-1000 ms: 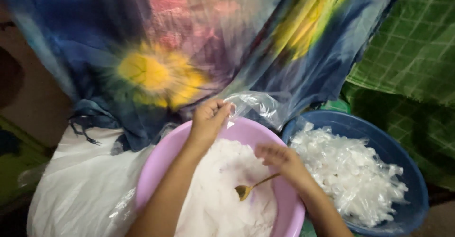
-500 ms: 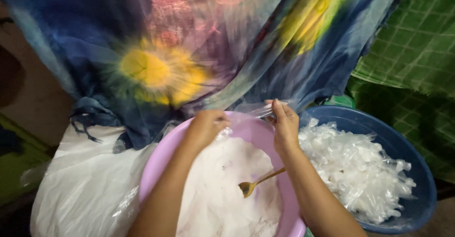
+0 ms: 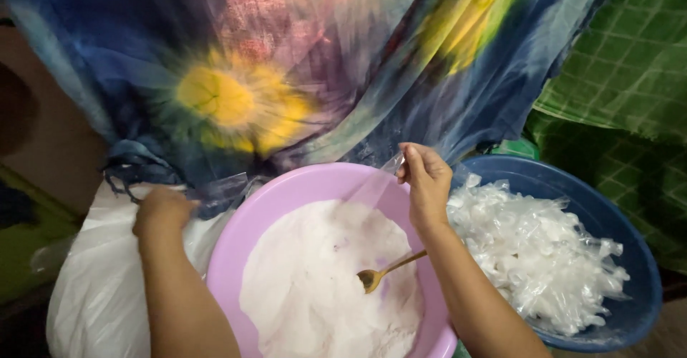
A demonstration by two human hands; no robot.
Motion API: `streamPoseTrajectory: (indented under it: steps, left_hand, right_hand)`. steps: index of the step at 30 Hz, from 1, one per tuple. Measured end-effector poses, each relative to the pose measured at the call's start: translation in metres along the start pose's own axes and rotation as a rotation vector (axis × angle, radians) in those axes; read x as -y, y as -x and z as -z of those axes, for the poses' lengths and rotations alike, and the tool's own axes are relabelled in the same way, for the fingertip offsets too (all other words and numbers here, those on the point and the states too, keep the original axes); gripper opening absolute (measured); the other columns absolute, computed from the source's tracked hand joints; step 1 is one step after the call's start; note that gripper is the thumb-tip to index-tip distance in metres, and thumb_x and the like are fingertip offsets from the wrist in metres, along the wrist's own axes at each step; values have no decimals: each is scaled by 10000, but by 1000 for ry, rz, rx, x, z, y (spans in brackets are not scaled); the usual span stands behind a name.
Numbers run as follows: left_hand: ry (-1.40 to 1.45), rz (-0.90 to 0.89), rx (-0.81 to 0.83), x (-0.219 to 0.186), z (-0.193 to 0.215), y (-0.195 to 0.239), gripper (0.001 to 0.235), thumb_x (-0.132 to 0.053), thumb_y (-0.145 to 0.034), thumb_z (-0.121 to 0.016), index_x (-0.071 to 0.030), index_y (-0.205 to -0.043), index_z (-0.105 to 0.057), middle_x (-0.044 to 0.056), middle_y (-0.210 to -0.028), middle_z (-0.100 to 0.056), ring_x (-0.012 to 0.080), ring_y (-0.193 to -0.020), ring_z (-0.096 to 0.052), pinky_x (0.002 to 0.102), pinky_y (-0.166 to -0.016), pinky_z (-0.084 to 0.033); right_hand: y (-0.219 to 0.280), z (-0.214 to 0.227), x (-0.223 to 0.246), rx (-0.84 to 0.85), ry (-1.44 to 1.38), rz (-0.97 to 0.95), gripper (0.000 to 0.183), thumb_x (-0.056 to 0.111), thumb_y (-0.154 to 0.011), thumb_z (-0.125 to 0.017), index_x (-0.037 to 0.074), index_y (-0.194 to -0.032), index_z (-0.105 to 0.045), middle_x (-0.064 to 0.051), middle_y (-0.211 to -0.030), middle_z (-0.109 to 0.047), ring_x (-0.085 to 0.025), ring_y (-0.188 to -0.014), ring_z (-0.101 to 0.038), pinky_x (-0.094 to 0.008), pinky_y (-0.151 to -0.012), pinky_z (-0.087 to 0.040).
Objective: Filling small plastic bags with white powder using a spoon from a large bowl.
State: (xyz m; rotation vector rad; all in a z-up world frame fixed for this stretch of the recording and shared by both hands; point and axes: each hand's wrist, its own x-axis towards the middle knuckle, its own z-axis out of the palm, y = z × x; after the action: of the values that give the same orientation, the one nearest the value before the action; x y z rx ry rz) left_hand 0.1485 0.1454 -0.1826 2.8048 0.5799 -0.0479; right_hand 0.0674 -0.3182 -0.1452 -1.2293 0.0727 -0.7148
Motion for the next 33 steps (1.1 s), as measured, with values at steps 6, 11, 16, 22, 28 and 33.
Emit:
streamPoseTrajectory:
  steps: [6,11,16,22,28,33]
  left_hand:
    - [361,-408,-536,-128,41,85,505,-376,-837,-880,-44,-1196,-751,233,-1213,-674,417,-1215,-585,548,-1080,-381]
    - [1347,-1079,184,-248,-35,161,575,-181,-930,-693,54,-1419,-500,279,-1434,-509,397,-1404,-435,525,-1209,-347]
    - [1302,-804,880,-253,-52,190,477,-533,-1083,-493,-117,-1239,-665,124,-847,-737,173,-823,-746,282,-819,-615]
    - [1324,-613,855,-240,-57,161,284,-313,-966,-745,-60,-1084,-694,54,-867,-709,112,-630,-710,246,-556,-609]
    - [1038,-622,836,-197,-18,124,378,-333,-823,-846,-73,-1057,-704,2,-865,-690,98,-736,-673,248,-666,-589]
    - [1300,-448,782,-171,-28,84,204,-243,-899,-819,-74,-900,-704,-58,-623,-476,47,-502,-488,244,-577,-544]
  right_hand:
    - [3,-3,6,50,44,117,139,76,-945,-743,-27,-1033,-775,-110,-859,-690,-124,-517,-548,-264,-502,-508]
    - [4,-6,8,155,-109,68,133,50,-954,-708,-16,-1067,-680,-82,-688,-631,-128,-498,-572,-244,-466,-491]
    - [3,-5,15,125,-27,135,92,81,-959,-740,30,-968,-665,-49,-643,-604,-96,-494,-522,-227,-460,-445]
    - [1,-4,14,56,97,220,98,81,-961,-743,45,-897,-679,-50,-588,-599,-119,-494,-559,-222,-454,-431]
    - [-3,1,2,53,232,292,107,41,-975,-715,54,-877,-674,-28,-591,-587,-102,-511,-529,-224,-471,-417]
    - [-3,3,-2,-15,272,276,51,48,-963,-731,71,-930,-700,-6,-612,-600,-88,-533,-543,-215,-491,-420]
